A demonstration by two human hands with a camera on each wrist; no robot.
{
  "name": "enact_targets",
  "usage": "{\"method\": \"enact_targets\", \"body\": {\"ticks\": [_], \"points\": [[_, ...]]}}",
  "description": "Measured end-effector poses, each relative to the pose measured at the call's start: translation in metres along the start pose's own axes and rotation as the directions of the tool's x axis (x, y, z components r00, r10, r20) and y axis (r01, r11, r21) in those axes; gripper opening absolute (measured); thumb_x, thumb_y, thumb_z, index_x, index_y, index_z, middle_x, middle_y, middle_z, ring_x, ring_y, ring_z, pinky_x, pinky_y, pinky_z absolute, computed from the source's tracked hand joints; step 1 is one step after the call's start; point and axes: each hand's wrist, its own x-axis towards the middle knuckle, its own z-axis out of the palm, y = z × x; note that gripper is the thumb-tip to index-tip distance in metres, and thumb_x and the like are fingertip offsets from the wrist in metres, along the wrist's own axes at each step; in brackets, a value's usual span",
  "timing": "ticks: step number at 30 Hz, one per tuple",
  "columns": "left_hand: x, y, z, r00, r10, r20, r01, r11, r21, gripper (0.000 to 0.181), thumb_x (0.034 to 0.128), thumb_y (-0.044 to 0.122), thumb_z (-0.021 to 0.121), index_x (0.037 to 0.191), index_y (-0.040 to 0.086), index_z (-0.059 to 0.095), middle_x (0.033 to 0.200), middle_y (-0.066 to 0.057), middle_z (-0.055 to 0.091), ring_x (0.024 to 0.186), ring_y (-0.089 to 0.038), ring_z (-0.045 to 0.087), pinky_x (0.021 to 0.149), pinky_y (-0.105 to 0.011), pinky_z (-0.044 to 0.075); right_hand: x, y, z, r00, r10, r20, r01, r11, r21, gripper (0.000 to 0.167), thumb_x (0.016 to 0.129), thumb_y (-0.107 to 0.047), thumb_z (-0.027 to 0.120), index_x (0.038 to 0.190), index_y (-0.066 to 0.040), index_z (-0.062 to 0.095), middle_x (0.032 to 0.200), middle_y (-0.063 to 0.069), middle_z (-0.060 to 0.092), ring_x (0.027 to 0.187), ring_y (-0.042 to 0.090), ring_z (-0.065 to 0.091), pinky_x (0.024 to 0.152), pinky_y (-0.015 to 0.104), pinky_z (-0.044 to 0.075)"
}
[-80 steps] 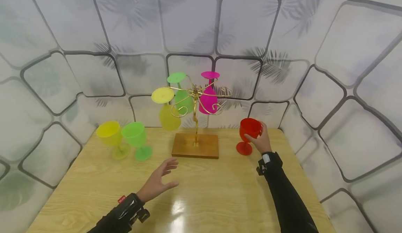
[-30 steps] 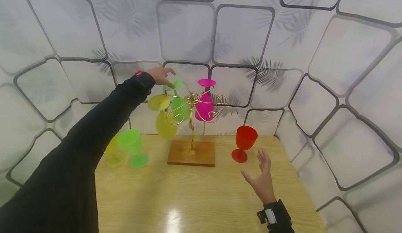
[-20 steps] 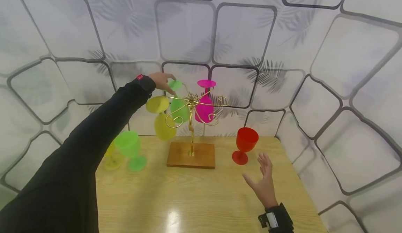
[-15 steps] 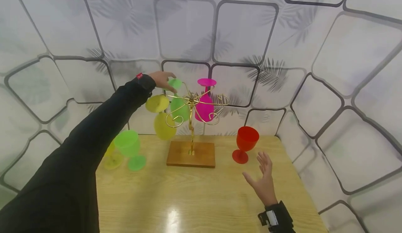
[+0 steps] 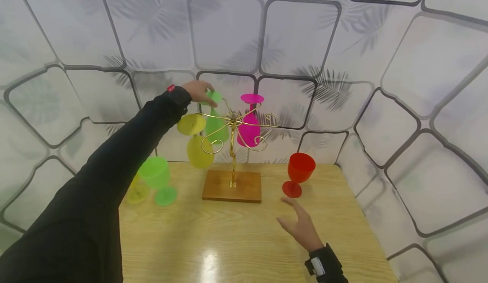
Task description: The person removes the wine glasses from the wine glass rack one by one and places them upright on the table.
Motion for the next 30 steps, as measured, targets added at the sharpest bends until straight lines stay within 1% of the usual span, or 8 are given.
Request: {"method": "enact_targets", "body": {"ticks": [2, 3, 6, 8, 11, 15, 24, 30], "points": [[-0.002, 0.001, -0.002, 1.0, -0.007, -0.003, 0.007, 1.0, -0.005, 0.07, 0.0859, 0.043, 0.061, 0.141, 0.006, 0.04, 0.15, -0.015, 0.035, 0.137, -0.032, 0.034, 0.113, -0.044, 0.031, 0.002, 0.002, 0.013, 0.986, -0.033, 0.164, 0.045, 0.997, -0.07, 0.042, 0.083, -0.015, 0.071, 0.122, -0.01, 0.058, 0.122, 0.004, 0.063, 0.116, 0.012, 0.056, 0.098, 0.025, 0.047], [-0.003, 0.002, -0.004, 1.0, -0.01, -0.004, 0.01, 1.0, -0.006, 0.069, 0.0862, 0.044, 0.061, 0.141, 0.006, 0.04, 0.15, -0.015, 0.035, 0.137, -0.033, 0.034, 0.113, -0.044, 0.032, 0.003, -0.002, 0.018, 0.967, -0.049, 0.25, 0.073, 0.993, -0.089, 0.038, 0.083, -0.017, 0.07, 0.12, -0.01, 0.059, 0.12, 0.002, 0.064, 0.114, 0.017, 0.058, 0.097, 0.032, 0.049], [-0.005, 0.003, -0.007, 1.0, -0.018, -0.008, 0.018, 1.0, -0.014, 0.07, 0.0861, 0.044, 0.06, 0.142, 0.007, 0.039, 0.15, -0.015, 0.034, 0.137, -0.033, 0.034, 0.113, -0.045, 0.032, 0.008, -0.019, 0.03, 0.88, -0.064, 0.471, 0.123, 0.988, -0.097, 0.032, 0.087, -0.019, 0.065, 0.117, -0.009, 0.061, 0.117, 0.001, 0.065, 0.111, 0.023, 0.061, 0.095, 0.043, 0.05], [-0.004, 0.002, -0.008, 1.0, -0.022, -0.011, 0.021, 1.0, -0.017, 0.071, 0.0856, 0.045, 0.061, 0.142, 0.007, 0.039, 0.151, -0.015, 0.033, 0.137, -0.033, 0.034, 0.113, -0.045, 0.032, 0.011, -0.029, 0.036, 0.828, -0.085, 0.554, 0.159, 0.983, -0.087, 0.032, 0.088, -0.019, 0.063, 0.117, -0.007, 0.06, 0.116, 0.002, 0.066, 0.11, 0.024, 0.061, 0.094, 0.043, 0.05], [0.0, -0.001, -0.007, 1.0, -0.023, -0.014, 0.023, 0.999, -0.022, 0.072, 0.0852, 0.046, 0.061, 0.142, 0.007, 0.039, 0.151, -0.015, 0.033, 0.137, -0.033, 0.034, 0.112, -0.045, 0.033, 0.015, -0.04, 0.043, 0.785, -0.129, 0.606, 0.21, 0.976, -0.065, 0.032, 0.09, -0.022, 0.062, 0.118, -0.006, 0.06, 0.115, 0.004, 0.066, 0.108, 0.022, 0.062, 0.093, 0.039, 0.051], [0.0, -0.001, -0.008, 1.0, -0.022, -0.015, 0.022, 0.999, -0.027, 0.071, 0.0853, 0.045, 0.06, 0.141, 0.006, 0.039, 0.15, -0.015, 0.035, 0.136, -0.034, 0.035, 0.112, -0.045, 0.033, 0.017, -0.045, 0.047, 0.774, -0.149, 0.615, 0.233, 0.971, -0.059, 0.033, 0.091, -0.026, 0.061, 0.118, -0.007, 0.061, 0.114, 0.002, 0.067, 0.107, 0.018, 0.062, 0.093, 0.036, 0.052], [-0.022, 0.012, -0.016, 1.0, -0.018, -0.002, 0.018, 1.0, -0.003, 0.068, 0.0874, 0.043, 0.059, 0.141, 0.005, 0.04, 0.149, -0.016, 0.035, 0.135, -0.034, 0.036, 0.111, -0.045, 0.034, 0.015, -0.04, 0.047, 0.782, -0.158, 0.603, 0.224, 0.974, -0.036, 0.032, 0.092, -0.027, 0.059, 0.117, -0.007, 0.061, 0.113, 0.002, 0.067, 0.107, 0.019, 0.062, 0.093, 0.037, 0.052], [-0.025, 0.018, -0.019, 1.0, -0.017, -0.002, 0.017, 1.0, 0.005, 0.069, 0.0872, 0.045, 0.058, 0.141, 0.006, 0.039, 0.15, -0.015, 0.034, 0.137, -0.033, 0.034, 0.112, -0.044, 0.032, 0.013, -0.038, 0.047, 0.787, -0.167, 0.594, 0.218, 0.976, -0.015, 0.031, 0.092, -0.025, 0.06, 0.116, -0.007, 0.061, 0.112, 0.001, 0.067, 0.106, 0.019, 0.062, 0.093, 0.038, 0.051]]}}
